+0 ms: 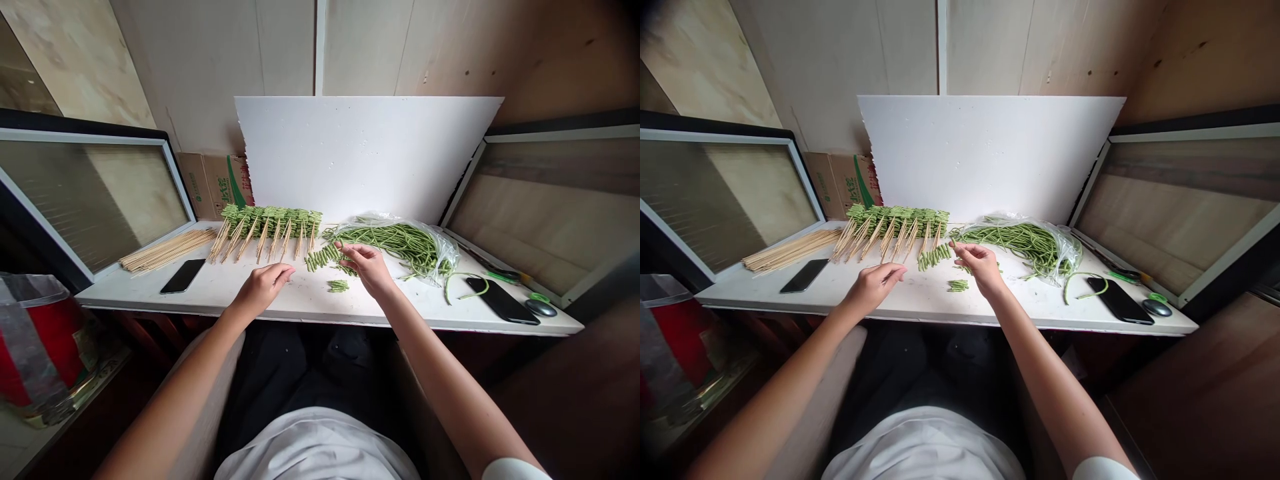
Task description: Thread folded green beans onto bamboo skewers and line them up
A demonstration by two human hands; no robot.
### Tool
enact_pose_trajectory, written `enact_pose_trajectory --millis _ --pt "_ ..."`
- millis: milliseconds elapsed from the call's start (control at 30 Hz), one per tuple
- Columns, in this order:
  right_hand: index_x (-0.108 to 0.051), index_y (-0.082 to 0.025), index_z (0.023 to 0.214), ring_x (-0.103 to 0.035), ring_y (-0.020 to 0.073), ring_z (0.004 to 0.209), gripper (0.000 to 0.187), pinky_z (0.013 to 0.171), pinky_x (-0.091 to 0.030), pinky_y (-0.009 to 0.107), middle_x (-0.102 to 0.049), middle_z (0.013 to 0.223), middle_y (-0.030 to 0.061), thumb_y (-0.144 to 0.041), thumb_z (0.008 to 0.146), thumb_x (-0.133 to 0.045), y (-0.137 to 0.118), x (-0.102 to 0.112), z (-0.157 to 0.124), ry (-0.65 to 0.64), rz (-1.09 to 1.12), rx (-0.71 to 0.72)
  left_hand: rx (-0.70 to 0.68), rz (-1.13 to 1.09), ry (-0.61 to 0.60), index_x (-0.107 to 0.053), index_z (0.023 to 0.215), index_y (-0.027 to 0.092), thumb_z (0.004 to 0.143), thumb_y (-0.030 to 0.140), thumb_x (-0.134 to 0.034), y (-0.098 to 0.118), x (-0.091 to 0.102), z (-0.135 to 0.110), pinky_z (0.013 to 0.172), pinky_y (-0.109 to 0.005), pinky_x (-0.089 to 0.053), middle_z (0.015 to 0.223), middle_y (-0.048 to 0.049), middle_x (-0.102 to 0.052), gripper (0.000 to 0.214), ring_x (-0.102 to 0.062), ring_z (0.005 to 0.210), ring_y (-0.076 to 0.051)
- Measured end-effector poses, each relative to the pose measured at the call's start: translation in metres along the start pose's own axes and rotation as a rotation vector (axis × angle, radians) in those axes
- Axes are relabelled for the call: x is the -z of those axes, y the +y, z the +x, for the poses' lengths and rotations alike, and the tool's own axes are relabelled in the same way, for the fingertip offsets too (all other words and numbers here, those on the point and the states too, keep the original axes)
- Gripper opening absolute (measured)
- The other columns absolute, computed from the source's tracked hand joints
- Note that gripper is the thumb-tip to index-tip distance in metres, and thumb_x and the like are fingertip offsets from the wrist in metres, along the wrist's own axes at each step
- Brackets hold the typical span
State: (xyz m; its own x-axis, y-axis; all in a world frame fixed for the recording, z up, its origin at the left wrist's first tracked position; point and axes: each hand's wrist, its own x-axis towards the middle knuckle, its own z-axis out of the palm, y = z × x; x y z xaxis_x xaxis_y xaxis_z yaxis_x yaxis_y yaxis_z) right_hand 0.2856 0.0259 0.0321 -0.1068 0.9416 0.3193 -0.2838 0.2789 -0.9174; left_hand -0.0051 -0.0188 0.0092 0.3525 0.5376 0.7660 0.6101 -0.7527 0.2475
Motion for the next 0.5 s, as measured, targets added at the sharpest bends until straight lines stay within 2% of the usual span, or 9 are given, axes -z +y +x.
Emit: enact_pose_trajectory --millis 133,233,500 --pt "-0.077 -0.025 0.074 -0.067 0.0312 0.130 0.030 0.082 -0.062 0.032 -0.080 0.105 0.0059 -0.049 0.071 -0.095 -0.0011 0.0031 0.0001 -0.024 -0.013 0.016 0.007 -0.048 -0.025 -0.071 0.107 0.021 0.109 0.031 -0.053 -0.0025 -0.0012 -0.0009 0.074 -0.026 -0.053 0.083 -0.0022 -0.074 0.021 -0.070 0.074 -0.016" --pt "-0.076 -0.025 0.074 -0.068 0.0297 0.126 0.030 0.082 -0.060 0.032 -0.079 0.109 0.0057 -0.049 0.072 -0.094 0.0004 0.0049 0.0007 -0.047 -0.024 0.025 0.033 -0.081 -0.051 -0.070 0.105 0.021 0.109 0.030 -0.052 -0.0045 -0.0016 -0.0011 0.072 -0.024 -0.053 0.082 -0.0015 -0.073 0.021 -0.069 0.074 -0.015" --pt "-0.079 -0.026 0.075 -0.068 0.0259 0.111 0.026 0.085 -0.055 0.035 -0.075 0.106 0.0054 -0.047 0.073 -0.093 0.0004 0.0054 -0.0005 -0.097 -0.094 0.141 0.084 -0.108 -0.085 -0.070 0.104 0.019 0.109 0.026 -0.049 -0.0084 -0.0013 -0.0008 0.067 -0.022 -0.051 0.073 0.0011 -0.066 0.022 -0.063 0.065 -0.012"
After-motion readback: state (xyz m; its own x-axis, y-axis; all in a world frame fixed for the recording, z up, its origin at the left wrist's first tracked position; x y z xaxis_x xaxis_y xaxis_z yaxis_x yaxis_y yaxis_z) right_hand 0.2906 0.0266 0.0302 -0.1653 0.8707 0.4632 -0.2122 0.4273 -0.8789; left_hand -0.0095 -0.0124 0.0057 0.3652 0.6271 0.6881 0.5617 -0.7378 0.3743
